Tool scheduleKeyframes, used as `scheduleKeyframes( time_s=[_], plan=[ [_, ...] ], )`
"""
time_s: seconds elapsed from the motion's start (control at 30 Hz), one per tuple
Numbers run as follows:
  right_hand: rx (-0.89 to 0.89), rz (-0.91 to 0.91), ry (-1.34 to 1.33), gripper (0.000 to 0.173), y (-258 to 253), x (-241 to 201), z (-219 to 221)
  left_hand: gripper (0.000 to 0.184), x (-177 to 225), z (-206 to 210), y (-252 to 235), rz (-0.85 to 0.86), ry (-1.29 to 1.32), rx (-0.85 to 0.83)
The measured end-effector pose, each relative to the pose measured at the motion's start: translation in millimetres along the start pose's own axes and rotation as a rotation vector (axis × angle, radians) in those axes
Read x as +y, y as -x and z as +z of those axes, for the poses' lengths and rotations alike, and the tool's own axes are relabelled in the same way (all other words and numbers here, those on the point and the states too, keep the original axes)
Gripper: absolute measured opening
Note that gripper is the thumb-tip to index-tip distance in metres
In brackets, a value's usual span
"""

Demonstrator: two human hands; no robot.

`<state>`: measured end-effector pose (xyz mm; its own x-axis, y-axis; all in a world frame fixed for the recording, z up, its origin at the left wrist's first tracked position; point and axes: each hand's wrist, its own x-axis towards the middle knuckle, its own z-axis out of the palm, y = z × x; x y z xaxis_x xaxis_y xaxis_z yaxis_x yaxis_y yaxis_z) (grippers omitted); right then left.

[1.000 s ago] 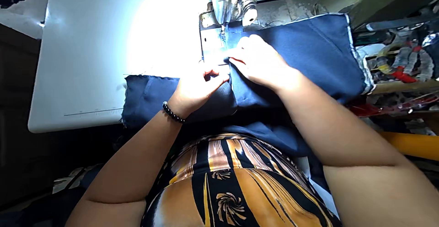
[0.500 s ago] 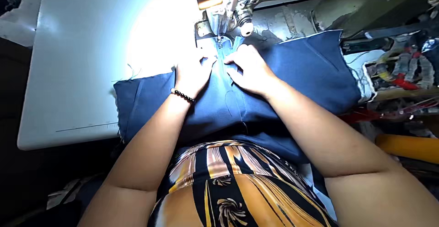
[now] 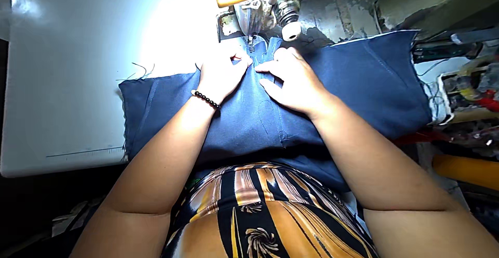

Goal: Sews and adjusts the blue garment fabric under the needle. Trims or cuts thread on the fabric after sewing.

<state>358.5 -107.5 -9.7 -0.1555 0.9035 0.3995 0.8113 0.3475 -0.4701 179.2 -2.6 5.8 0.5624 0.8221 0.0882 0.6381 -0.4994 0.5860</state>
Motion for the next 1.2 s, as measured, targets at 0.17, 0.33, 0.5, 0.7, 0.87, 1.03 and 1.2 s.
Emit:
scheduleKeyframes(
  time_s=[0.17,0.33,0.5,0.7,0.87,1.03,1.2],
  plan=[
    [-0.005,-0.001,0.000,0.031,0.0,-1.5,-1.1,0.022,2.5,-3.5,-1.7,-0.006,0.002,-0.033],
    [-0.010,-0.009,-0.008,0.031,-0.4,-0.6,-0.8,0.020,4.4,-3.9,-2.6,-0.012,-0.013,-0.031],
    [-0.012,-0.003,-0.002,0.032,-0.7,-0.7,-1.2,0.020,5.3,-0.9,-1.6,-0.009,-0.036,-0.004],
    [-0.025,0.003,0.006,0.032,-1.2,-0.6,-0.8,0.034,3.2,3.8,-0.9,0.023,-0.095,0.100],
    [0.028,-0.024,-0.019,0.031,0.7,1.8,-0.4,0.023,12.0,6.6,12.2,0.269,-0.342,0.155],
    [0.133,-0.065,-0.070,0.027,4.1,6.2,-2.6,0.027,33.5,5.9,31.8,0.384,-0.605,0.036],
    [0.096,-0.074,-0.056,0.027,3.4,4.3,-2.4,0.037,24.9,8.1,35.5,0.400,-0.486,-0.051]
  ],
)
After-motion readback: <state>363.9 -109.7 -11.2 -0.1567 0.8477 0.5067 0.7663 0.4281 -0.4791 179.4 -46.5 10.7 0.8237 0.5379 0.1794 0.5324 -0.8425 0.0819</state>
